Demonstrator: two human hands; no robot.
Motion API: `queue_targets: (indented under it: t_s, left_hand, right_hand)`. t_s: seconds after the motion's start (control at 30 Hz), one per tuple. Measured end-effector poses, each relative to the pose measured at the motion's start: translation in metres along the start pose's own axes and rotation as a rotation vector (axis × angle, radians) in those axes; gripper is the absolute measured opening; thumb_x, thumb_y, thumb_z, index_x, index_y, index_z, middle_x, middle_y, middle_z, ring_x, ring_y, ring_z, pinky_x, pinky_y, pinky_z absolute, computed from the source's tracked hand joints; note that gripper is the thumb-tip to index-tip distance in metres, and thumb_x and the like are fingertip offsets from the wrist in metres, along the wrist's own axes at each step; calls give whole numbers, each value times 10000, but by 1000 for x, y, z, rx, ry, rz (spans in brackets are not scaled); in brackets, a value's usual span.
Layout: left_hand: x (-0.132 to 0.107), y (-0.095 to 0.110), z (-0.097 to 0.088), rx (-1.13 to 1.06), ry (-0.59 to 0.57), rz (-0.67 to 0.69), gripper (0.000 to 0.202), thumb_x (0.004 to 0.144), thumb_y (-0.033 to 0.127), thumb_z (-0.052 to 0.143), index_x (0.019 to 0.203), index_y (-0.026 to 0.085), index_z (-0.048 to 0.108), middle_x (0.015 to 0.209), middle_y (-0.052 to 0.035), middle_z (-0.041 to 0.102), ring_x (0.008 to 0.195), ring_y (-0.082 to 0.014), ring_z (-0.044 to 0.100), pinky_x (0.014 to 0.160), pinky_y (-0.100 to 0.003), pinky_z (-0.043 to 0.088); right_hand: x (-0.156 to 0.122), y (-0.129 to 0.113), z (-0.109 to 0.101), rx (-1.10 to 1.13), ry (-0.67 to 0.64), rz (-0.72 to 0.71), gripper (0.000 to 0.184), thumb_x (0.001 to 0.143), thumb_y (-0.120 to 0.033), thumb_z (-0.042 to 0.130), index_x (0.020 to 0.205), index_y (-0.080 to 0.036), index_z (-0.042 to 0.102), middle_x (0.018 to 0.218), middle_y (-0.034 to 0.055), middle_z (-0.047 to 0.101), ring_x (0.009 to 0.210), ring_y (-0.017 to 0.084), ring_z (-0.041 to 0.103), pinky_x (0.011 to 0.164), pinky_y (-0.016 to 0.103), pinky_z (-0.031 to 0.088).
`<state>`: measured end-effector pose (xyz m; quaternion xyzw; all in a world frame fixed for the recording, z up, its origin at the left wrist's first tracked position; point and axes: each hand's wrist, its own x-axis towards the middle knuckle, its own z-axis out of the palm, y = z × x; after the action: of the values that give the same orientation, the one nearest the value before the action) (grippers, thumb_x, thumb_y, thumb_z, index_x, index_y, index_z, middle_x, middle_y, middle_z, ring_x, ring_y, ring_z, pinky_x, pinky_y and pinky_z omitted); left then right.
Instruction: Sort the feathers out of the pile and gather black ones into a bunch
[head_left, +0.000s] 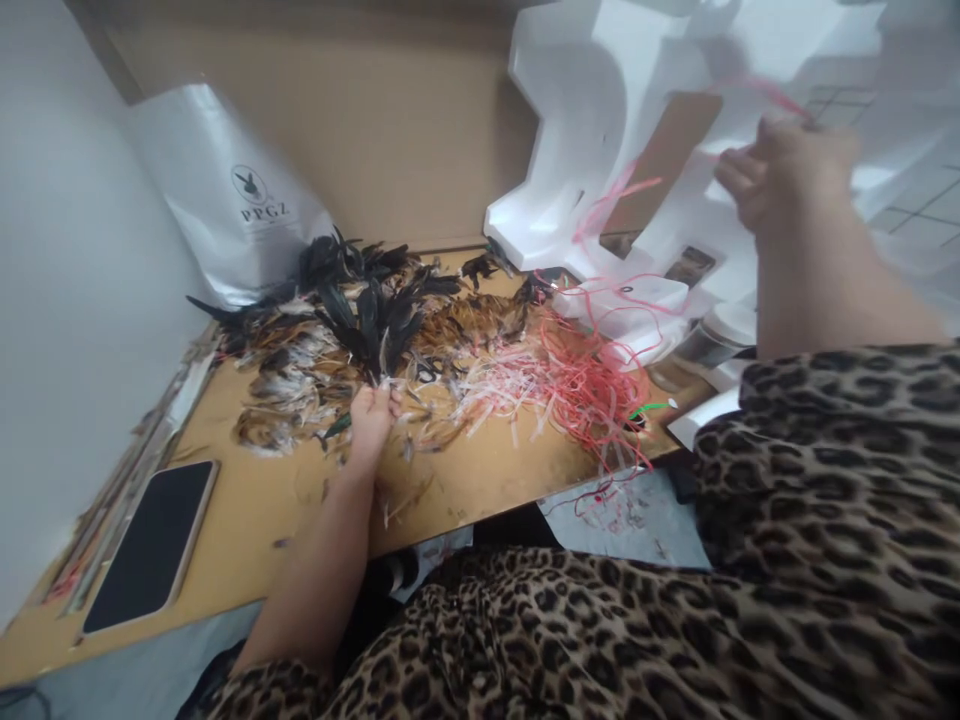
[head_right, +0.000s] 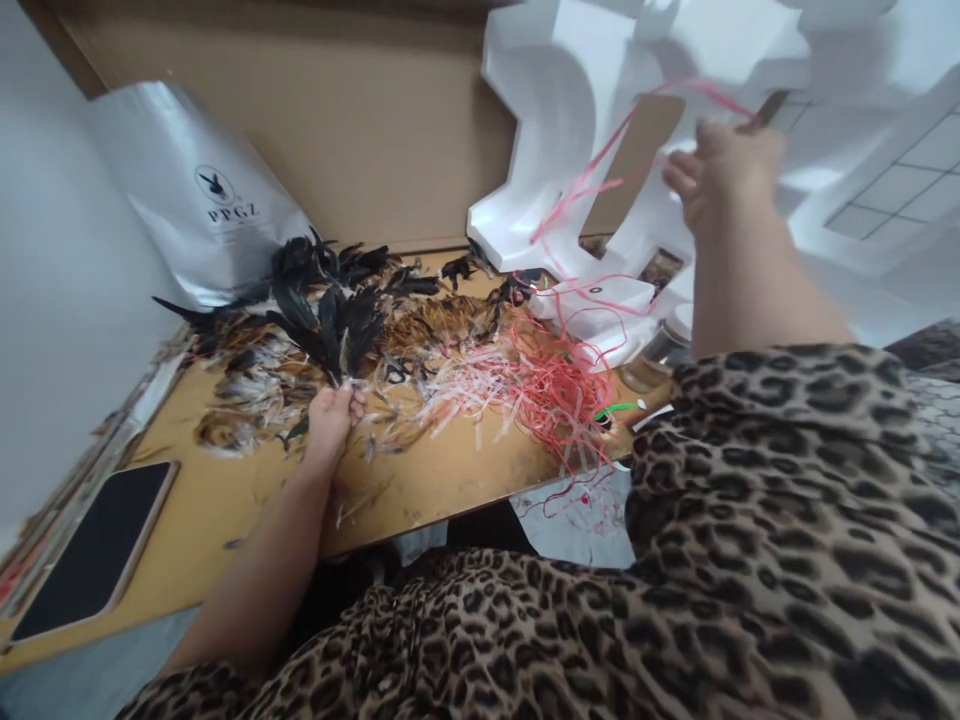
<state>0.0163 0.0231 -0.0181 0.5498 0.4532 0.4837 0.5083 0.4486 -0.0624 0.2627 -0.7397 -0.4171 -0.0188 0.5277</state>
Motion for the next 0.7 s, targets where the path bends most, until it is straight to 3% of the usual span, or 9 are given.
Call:
queue_targets:
  t_s: [0.03,0.1,0.17,0.23,0.3,0.43,0.57,0.7]
  left_hand:
    - [1,0,-1,11,-3,1,349,802,444,448,648,140,524,410,27,466,337,-50,349,379,-176,253]
    - [2,-2,-3,38,-8,-7,363,802,456,444,644,139,525,410,26,464,335,-50,346,379,-177,253]
    - [3,-5,-3,66,-15,-29,373,801,465,443,638,139,521,405,27,458,333,-50,341,378,-177,253]
    - [3,-7,-2,88,-29,-46,384,803,474,438,633,140,517,400,28,452,329,-50,332,376,-177,248]
    - [1,-9,-1,96,-43,-51,388,807,481,431,636,143,512,398,30,449,327,-51,326,373,-179,243]
    - [-2,-4,1,108,-49,-55,369,810,467,433,634,150,502,398,35,440,327,-54,325,373,-179,238]
    - [-4,3,0,129,-50,-50,348,806,447,443,626,154,496,398,32,439,334,-59,330,376,-181,238]
    - [-4,5,-2,181,-47,-49,355,796,450,450,602,155,496,388,31,423,332,-60,311,377,-185,226]
  right_hand:
    - [-9,1,1,90,46,63,510,890,-219,409,1332,-22,248,1289,267,419,916,96,594,704,231,445]
    - [-39,8,9,121,16,117,537,830,-193,508,1293,-2,316,1157,261,536,776,106,615,647,251,463]
    - [-76,23,21,-91,-269,106,342,782,-247,575,1050,-34,576,947,190,641,670,103,590,611,251,456]
    - [-106,44,36,-260,-524,120,220,743,-257,600,858,-77,649,777,116,663,621,110,568,587,240,446]
    - [-124,65,55,-381,-634,104,165,710,-267,607,749,-115,657,657,55,642,584,114,554,562,224,427]
    - [-133,92,103,-527,-594,-4,217,730,-331,543,692,-143,644,646,40,635,619,141,566,574,226,406]
    - [-134,98,148,-680,-491,26,270,704,-399,576,759,-146,653,802,122,663,760,211,601,655,277,425]
    - [-121,92,161,-620,-457,57,228,684,-350,614,681,-123,626,783,157,649,763,240,599,666,306,432]
